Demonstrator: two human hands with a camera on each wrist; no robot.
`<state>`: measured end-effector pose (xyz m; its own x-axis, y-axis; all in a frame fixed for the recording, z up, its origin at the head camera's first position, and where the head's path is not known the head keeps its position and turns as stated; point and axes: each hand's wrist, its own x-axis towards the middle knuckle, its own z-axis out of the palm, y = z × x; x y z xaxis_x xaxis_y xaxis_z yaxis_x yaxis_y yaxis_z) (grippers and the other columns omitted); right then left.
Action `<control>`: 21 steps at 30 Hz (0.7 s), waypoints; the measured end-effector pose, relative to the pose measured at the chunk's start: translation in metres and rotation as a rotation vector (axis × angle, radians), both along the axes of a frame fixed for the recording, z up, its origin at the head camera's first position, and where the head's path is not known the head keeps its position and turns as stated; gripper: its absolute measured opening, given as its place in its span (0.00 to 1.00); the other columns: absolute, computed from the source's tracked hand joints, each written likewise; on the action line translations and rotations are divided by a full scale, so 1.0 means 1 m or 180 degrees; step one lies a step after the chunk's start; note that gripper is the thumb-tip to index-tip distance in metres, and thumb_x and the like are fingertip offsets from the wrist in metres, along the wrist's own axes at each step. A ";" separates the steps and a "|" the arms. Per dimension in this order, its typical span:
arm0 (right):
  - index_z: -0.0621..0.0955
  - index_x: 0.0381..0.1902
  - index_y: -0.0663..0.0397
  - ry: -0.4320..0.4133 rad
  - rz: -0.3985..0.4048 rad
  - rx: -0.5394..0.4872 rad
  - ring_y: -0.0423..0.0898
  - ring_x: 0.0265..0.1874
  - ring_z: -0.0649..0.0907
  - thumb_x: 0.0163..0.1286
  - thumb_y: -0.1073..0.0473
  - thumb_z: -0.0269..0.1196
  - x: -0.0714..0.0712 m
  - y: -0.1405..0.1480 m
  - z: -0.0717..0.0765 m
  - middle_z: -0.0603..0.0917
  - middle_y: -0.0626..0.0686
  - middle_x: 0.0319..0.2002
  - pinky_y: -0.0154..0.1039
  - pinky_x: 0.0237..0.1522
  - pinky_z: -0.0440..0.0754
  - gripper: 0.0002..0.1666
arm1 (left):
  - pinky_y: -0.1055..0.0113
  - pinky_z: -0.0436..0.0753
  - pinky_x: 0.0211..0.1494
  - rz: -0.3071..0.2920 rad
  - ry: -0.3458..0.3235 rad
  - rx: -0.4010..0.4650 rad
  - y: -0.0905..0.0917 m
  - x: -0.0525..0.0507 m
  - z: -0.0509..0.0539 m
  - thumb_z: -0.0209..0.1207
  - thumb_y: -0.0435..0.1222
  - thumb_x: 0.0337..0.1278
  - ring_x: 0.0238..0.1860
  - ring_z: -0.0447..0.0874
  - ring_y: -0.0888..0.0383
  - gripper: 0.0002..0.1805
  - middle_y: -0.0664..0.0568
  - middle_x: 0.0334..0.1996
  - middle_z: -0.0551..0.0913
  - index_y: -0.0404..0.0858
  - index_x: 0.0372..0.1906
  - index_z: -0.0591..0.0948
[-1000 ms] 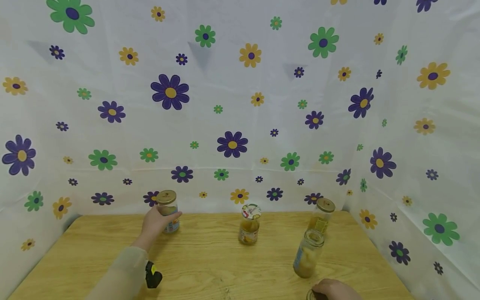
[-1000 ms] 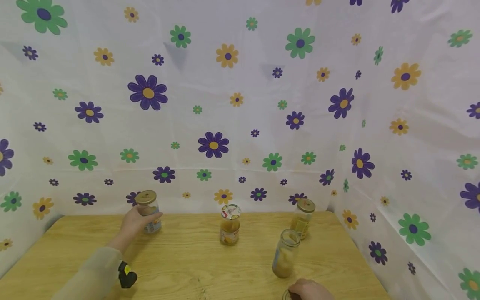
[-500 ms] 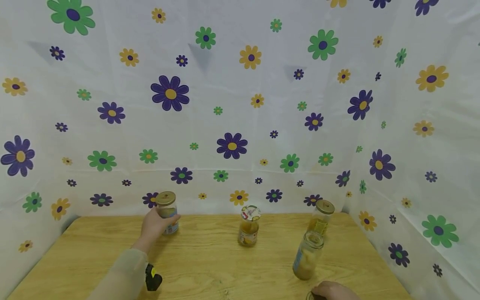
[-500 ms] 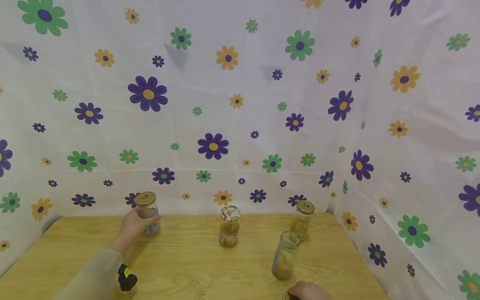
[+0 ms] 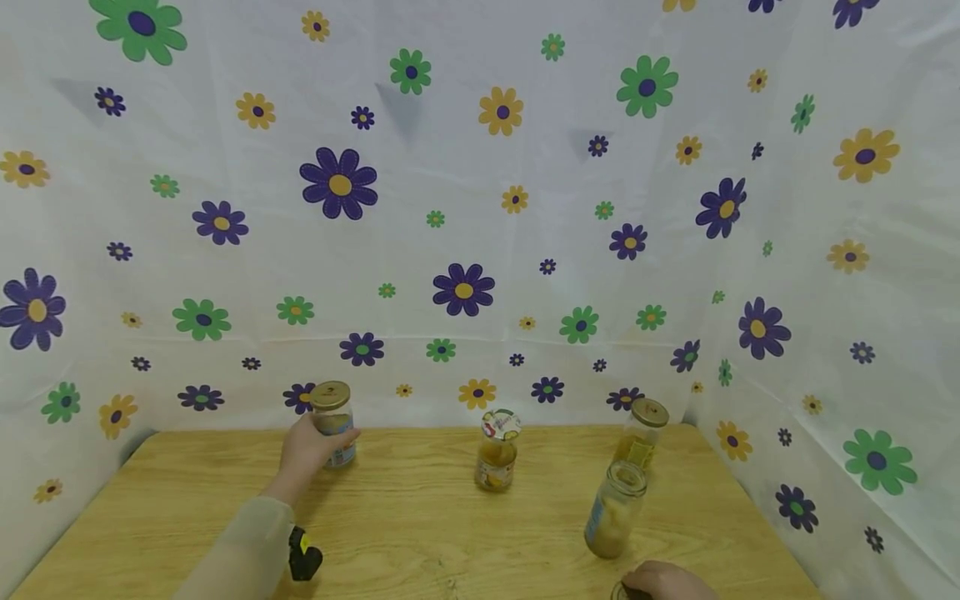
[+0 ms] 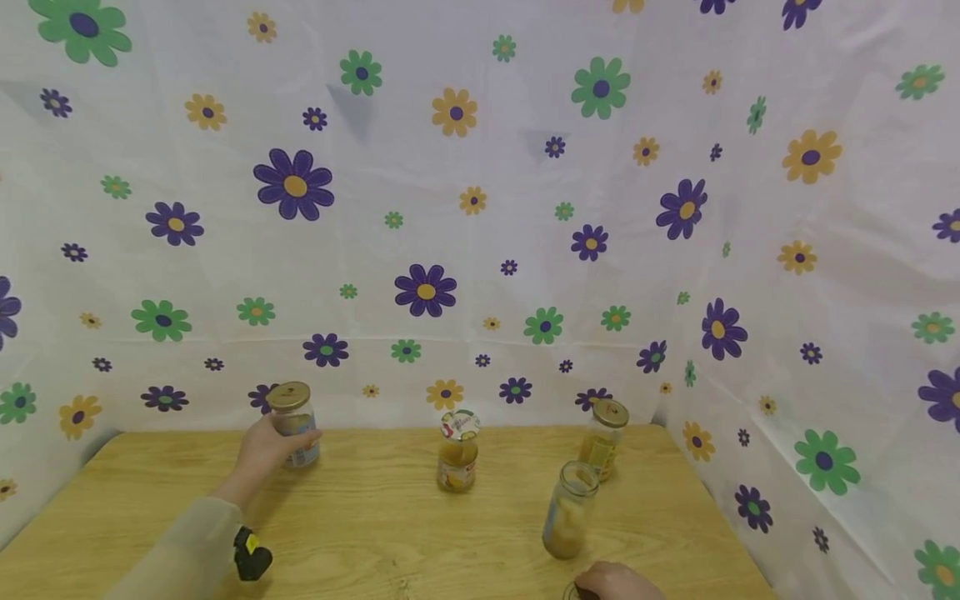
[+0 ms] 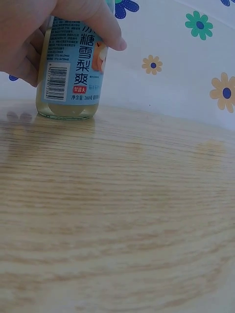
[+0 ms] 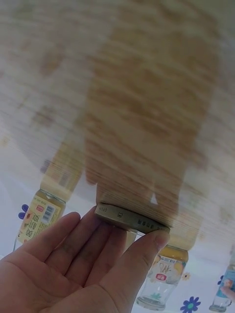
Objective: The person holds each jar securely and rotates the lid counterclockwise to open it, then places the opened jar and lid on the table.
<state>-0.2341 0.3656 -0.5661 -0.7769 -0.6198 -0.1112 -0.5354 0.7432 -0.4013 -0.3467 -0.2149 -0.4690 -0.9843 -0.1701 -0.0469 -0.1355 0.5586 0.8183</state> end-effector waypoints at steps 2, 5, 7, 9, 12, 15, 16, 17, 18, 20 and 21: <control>0.87 0.56 0.64 -0.0003 0.0011 -0.0005 0.32 0.43 0.86 0.73 0.41 0.69 0.000 0.001 0.001 0.91 0.52 0.45 0.35 0.45 0.88 0.30 | 0.32 0.73 0.74 0.0015 -0.0022 0.0008 0.000 -0.001 0.000 0.67 0.46 0.69 0.71 0.70 0.23 0.47 0.18 0.71 0.68 0.17 0.74 0.60; 0.87 0.56 0.64 0.0007 0.0047 -0.0019 0.33 0.44 0.86 0.74 0.41 0.69 -0.001 0.002 0.001 0.91 0.52 0.46 0.35 0.45 0.88 0.31 | 0.33 0.74 0.74 0.0025 -0.0021 -0.0019 0.000 -0.001 -0.001 0.67 0.46 0.68 0.70 0.71 0.23 0.47 0.18 0.70 0.68 0.17 0.74 0.61; 0.87 0.56 0.64 0.0015 0.0067 -0.0034 0.33 0.44 0.86 0.73 0.42 0.69 -0.001 0.002 0.001 0.91 0.53 0.46 0.35 0.46 0.88 0.31 | 0.33 0.75 0.73 0.0024 -0.0008 -0.0046 0.000 -0.001 -0.001 0.67 0.46 0.68 0.70 0.72 0.23 0.46 0.18 0.70 0.69 0.17 0.73 0.61; 0.87 0.56 0.64 0.0048 0.0097 -0.0034 0.34 0.44 0.87 0.74 0.42 0.69 -0.002 0.003 0.001 0.91 0.53 0.47 0.35 0.46 0.88 0.30 | 0.33 0.75 0.73 0.0024 0.0008 -0.0060 0.000 0.000 -0.001 0.67 0.46 0.68 0.70 0.72 0.23 0.46 0.18 0.69 0.69 0.16 0.73 0.61; 0.87 0.57 0.64 0.0035 0.0079 -0.0017 0.34 0.45 0.87 0.73 0.42 0.69 -0.002 0.003 0.000 0.91 0.53 0.47 0.35 0.46 0.88 0.30 | 0.33 0.76 0.72 0.0012 0.0042 -0.0069 -0.001 0.000 -0.001 0.67 0.46 0.68 0.69 0.73 0.24 0.46 0.18 0.69 0.70 0.17 0.73 0.62; 0.87 0.57 0.63 0.0050 0.0078 0.0016 0.35 0.45 0.87 0.73 0.42 0.69 -0.001 0.002 -0.001 0.91 0.53 0.47 0.36 0.46 0.88 0.30 | 0.33 0.76 0.72 0.0002 0.0071 -0.0074 -0.001 0.001 0.000 0.68 0.46 0.68 0.69 0.73 0.24 0.45 0.19 0.69 0.70 0.16 0.72 0.62; 0.87 0.56 0.63 0.0050 0.0077 0.0025 0.35 0.45 0.87 0.74 0.42 0.69 -0.001 0.002 -0.001 0.91 0.54 0.47 0.36 0.46 0.88 0.30 | 0.33 0.76 0.72 -0.0003 0.0082 -0.0076 -0.001 0.001 0.000 0.68 0.46 0.68 0.69 0.73 0.24 0.45 0.19 0.69 0.71 0.16 0.72 0.63; 0.87 0.56 0.64 0.0064 0.0083 0.0032 0.36 0.45 0.87 0.74 0.42 0.69 -0.001 0.002 -0.001 0.91 0.54 0.47 0.36 0.46 0.89 0.30 | 0.33 0.76 0.72 -0.0003 0.0089 -0.0078 0.000 0.001 0.000 0.68 0.45 0.68 0.69 0.73 0.24 0.45 0.19 0.68 0.71 0.16 0.72 0.63; 0.87 0.56 0.64 0.0058 0.0071 0.0036 0.36 0.45 0.87 0.74 0.42 0.69 -0.001 0.002 0.000 0.91 0.54 0.47 0.36 0.47 0.89 0.30 | 0.33 0.76 0.72 -0.0003 0.0093 -0.0078 0.000 0.001 0.000 0.68 0.45 0.68 0.69 0.73 0.24 0.45 0.19 0.68 0.71 0.16 0.72 0.63; 0.87 0.56 0.64 0.0053 0.0064 0.0039 0.36 0.45 0.87 0.74 0.43 0.69 0.000 0.001 0.000 0.91 0.54 0.47 0.36 0.46 0.89 0.30 | 0.33 0.76 0.72 0.0003 0.0098 -0.0077 0.000 0.002 0.000 0.68 0.45 0.68 0.68 0.73 0.24 0.45 0.18 0.68 0.71 0.16 0.72 0.63; 0.87 0.56 0.64 0.0030 0.0042 0.0042 0.36 0.45 0.87 0.74 0.42 0.69 0.000 0.000 0.001 0.91 0.54 0.47 0.36 0.47 0.89 0.30 | 0.33 0.76 0.72 0.0006 0.0094 -0.0080 0.000 0.003 0.000 0.68 0.45 0.68 0.68 0.73 0.24 0.45 0.18 0.68 0.71 0.16 0.72 0.63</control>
